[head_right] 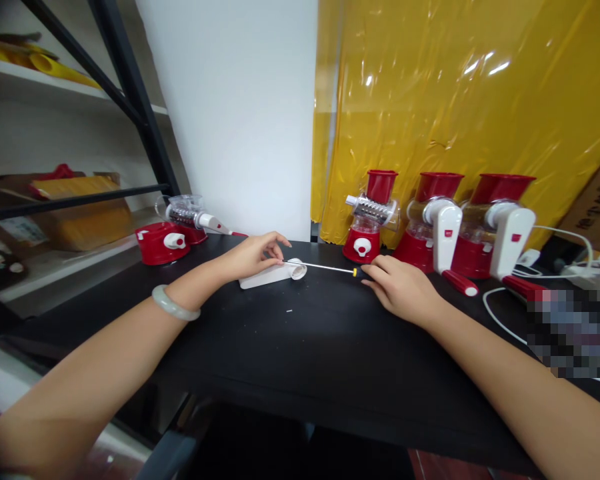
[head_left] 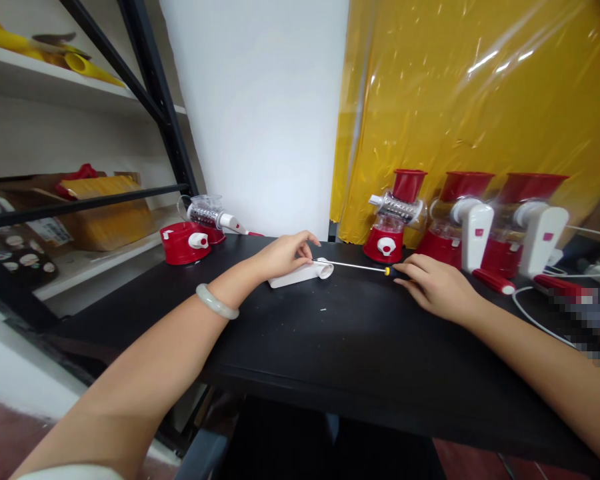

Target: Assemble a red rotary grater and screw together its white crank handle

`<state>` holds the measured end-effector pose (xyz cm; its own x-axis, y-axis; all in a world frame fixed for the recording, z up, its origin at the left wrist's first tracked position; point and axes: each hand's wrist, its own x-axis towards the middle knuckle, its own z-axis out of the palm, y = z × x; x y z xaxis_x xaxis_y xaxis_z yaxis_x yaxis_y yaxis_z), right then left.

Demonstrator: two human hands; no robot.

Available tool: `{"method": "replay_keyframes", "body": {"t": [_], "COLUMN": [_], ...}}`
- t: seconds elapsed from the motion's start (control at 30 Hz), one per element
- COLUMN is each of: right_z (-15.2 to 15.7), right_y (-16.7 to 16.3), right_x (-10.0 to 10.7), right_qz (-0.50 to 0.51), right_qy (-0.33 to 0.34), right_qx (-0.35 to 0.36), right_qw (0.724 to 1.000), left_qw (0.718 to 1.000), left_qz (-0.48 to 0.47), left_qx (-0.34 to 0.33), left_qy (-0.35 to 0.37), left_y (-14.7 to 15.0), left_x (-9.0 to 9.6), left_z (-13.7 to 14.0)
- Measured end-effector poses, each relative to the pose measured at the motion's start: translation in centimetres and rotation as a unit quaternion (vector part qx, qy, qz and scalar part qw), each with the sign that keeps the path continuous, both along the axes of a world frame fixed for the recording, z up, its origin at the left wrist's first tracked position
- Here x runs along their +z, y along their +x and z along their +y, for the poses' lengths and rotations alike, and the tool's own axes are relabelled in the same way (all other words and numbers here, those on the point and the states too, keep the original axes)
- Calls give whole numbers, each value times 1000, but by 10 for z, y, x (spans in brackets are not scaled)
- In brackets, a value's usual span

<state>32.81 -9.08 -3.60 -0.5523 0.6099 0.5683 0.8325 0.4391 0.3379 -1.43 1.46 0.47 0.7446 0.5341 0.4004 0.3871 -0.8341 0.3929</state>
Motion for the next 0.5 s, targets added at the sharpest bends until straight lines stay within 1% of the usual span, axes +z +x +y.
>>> {"method": "replay_keyframes", "body": {"t": [0.37,0.43,0.5], "right_z": [0,-1,-1], "right_y": [0,0,2], "right_x": [0,1,3], "right_qz": [8,9,13], "right_qy": [-4,-7,-6], "right_qx": [3,5,5], "right_qw": [1000,1000,1000], "left_qw": [1000,1000,999], "left_qz": [-4,-2,6], "left_qx": [3,13,41], "left_qy": [-19,-18,-10], "left_y": [-1,-1,-3], "left_x": [2,2,2], "left_z": [-2,-2,-1]}}
